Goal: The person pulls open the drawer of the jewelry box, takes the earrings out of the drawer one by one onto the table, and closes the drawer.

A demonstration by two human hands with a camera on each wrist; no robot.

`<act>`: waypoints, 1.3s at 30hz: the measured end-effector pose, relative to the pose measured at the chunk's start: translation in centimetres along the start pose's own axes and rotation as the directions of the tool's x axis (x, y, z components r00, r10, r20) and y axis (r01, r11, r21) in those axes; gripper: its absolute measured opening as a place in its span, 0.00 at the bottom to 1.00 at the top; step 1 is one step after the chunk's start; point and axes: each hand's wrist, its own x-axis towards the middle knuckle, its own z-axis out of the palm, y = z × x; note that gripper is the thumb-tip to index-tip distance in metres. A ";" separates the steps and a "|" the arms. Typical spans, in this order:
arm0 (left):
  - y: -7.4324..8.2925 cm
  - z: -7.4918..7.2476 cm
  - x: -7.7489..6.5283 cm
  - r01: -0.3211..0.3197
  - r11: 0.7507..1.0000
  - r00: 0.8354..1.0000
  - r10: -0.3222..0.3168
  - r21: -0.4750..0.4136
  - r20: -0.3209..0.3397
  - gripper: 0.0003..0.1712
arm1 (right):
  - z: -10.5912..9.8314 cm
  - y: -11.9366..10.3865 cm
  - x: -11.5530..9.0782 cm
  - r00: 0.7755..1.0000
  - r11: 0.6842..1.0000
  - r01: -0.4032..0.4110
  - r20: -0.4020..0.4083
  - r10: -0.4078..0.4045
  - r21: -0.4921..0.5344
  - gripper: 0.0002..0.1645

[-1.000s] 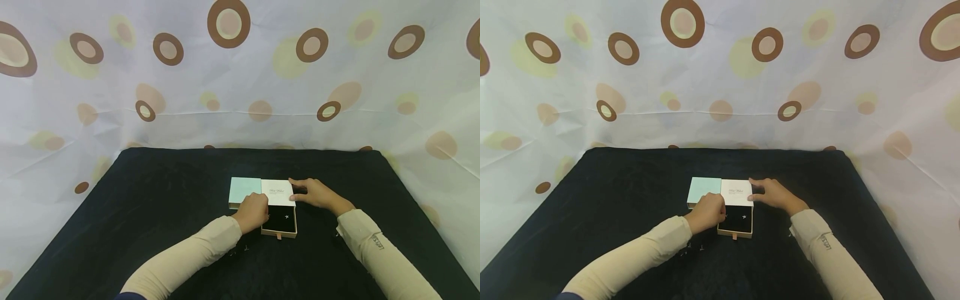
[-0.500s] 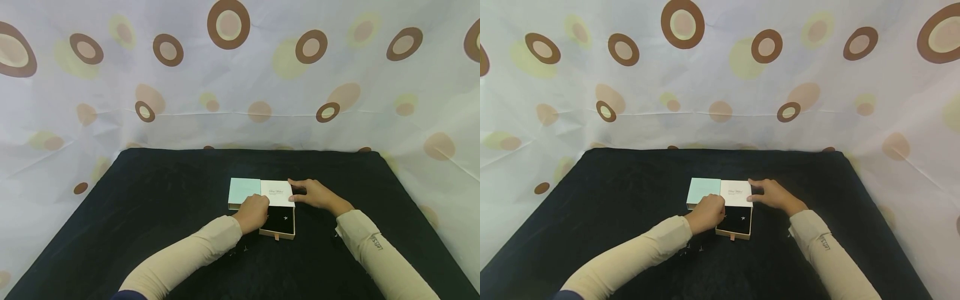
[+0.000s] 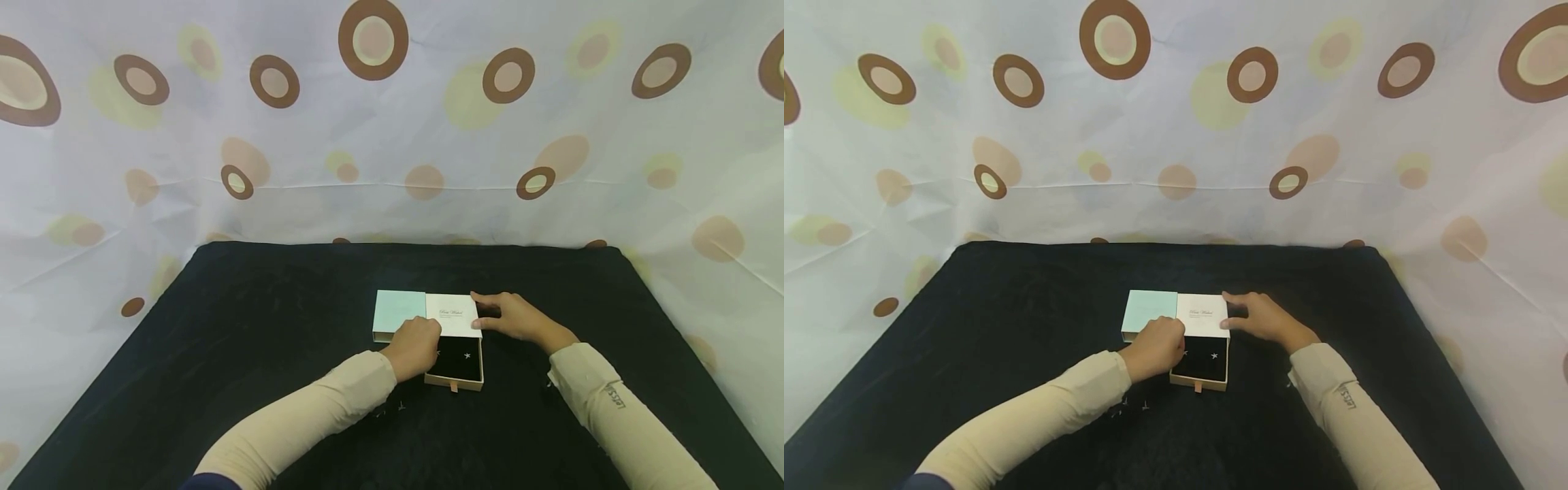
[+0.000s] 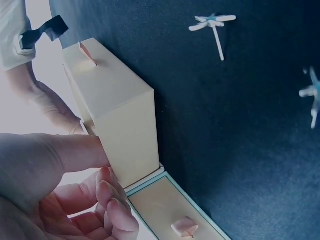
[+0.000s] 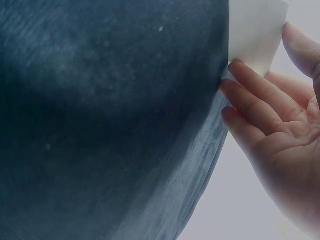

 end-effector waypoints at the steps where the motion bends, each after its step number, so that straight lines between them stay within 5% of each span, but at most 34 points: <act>1: 0.0 0.0 0.0 0.001 1.000 1.000 -0.001 -0.002 0.001 0.04 | 0.0 0.0 0.0 1.000 1.000 0.000 0.000 0.000 0.000 0.46; 18: 0.1 0.0 -0.3 0.015 1.000 1.000 -0.015 -0.006 -0.023 0.09 | 0.0 -0.2 -0.1 1.000 1.000 -0.001 0.001 0.001 0.012 0.46; 28: 0.4 0.0 -0.4 -0.050 0.986 0.997 0.060 0.162 -0.056 0.05 | 0.3 0.1 -0.1 1.000 1.000 -0.002 0.010 0.002 0.008 0.46; 39: 0.3 0.3 -0.2 -0.028 0.995 0.999 0.031 0.093 -0.035 0.04 | -0.1 -0.2 -0.3 1.000 1.000 0.015 0.000 -0.015 -0.001 0.45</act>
